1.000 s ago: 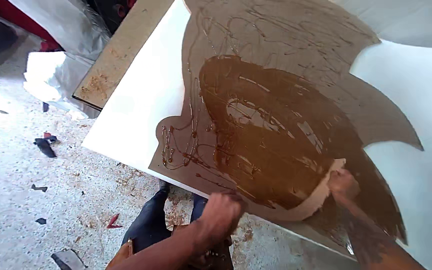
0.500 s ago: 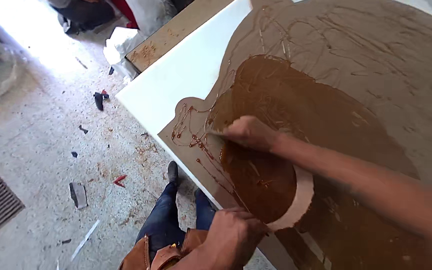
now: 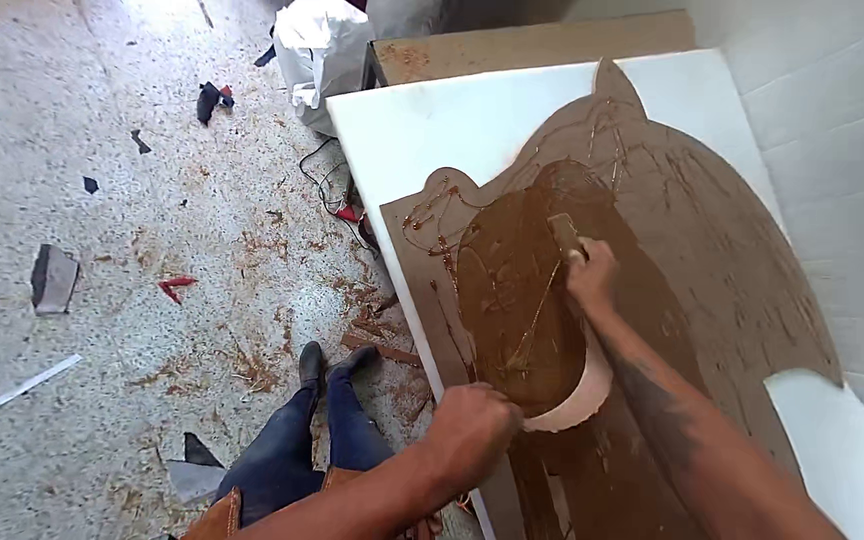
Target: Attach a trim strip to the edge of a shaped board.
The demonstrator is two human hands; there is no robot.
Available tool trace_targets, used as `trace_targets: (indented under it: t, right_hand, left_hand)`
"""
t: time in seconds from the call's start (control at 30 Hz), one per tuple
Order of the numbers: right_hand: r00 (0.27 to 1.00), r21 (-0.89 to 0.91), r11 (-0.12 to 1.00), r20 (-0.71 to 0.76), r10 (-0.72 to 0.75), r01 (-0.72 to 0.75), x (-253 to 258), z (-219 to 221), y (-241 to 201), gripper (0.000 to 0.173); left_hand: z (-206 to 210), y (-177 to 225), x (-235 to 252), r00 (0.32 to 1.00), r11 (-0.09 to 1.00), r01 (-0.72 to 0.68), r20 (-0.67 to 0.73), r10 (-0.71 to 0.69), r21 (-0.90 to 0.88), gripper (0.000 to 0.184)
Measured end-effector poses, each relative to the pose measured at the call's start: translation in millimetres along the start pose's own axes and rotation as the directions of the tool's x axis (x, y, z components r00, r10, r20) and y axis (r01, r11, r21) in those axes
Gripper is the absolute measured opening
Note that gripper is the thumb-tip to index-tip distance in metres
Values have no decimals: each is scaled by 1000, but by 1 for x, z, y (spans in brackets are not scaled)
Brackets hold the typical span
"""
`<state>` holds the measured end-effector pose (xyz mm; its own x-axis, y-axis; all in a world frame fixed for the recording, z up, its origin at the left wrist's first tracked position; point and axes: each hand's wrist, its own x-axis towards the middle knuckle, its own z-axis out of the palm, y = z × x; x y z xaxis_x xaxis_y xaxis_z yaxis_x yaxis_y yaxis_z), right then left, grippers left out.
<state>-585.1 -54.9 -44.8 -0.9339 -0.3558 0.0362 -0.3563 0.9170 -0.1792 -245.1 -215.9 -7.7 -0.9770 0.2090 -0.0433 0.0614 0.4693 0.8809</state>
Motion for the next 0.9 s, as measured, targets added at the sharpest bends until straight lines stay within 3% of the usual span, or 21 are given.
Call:
trace_targets:
  t: [0.07, 0.2, 0.37, 0.53, 0.73, 0.9]
  right_hand:
    - [997, 51, 998, -68, -20, 23, 17, 29, -45, 30]
    - [976, 78, 973, -62, -211, 215, 34, 51, -134, 27]
    - [865, 126, 856, -72, -496, 501, 19, 67, -215, 22]
    - [645, 258, 637, 65, -762, 726, 8, 56, -209, 23]
    - [345, 393, 384, 168, -923, 836, -42, 36, -161, 24]
    - [253, 419, 302, 169, -953, 857, -140, 21, -75, 28]
  left_hand:
    - [-8, -12, -13, 999, 999, 31, -22, -31, 20, 16]
    - [-17, -24, -39, 990, 992, 129, -51, -128, 12, 19]
    - [-25, -24, -63, 975, 986, 168, -147, -164, 15, 19]
    - [-12, -13, -68, 973, 986, 167, -164, -165, -4, 19]
    - [44, 26, -70, 980, 993, 105, -163, -111, -46, 16]
    - [134, 71, -82, 993, 996, 80, -79, -83, -44, 19]
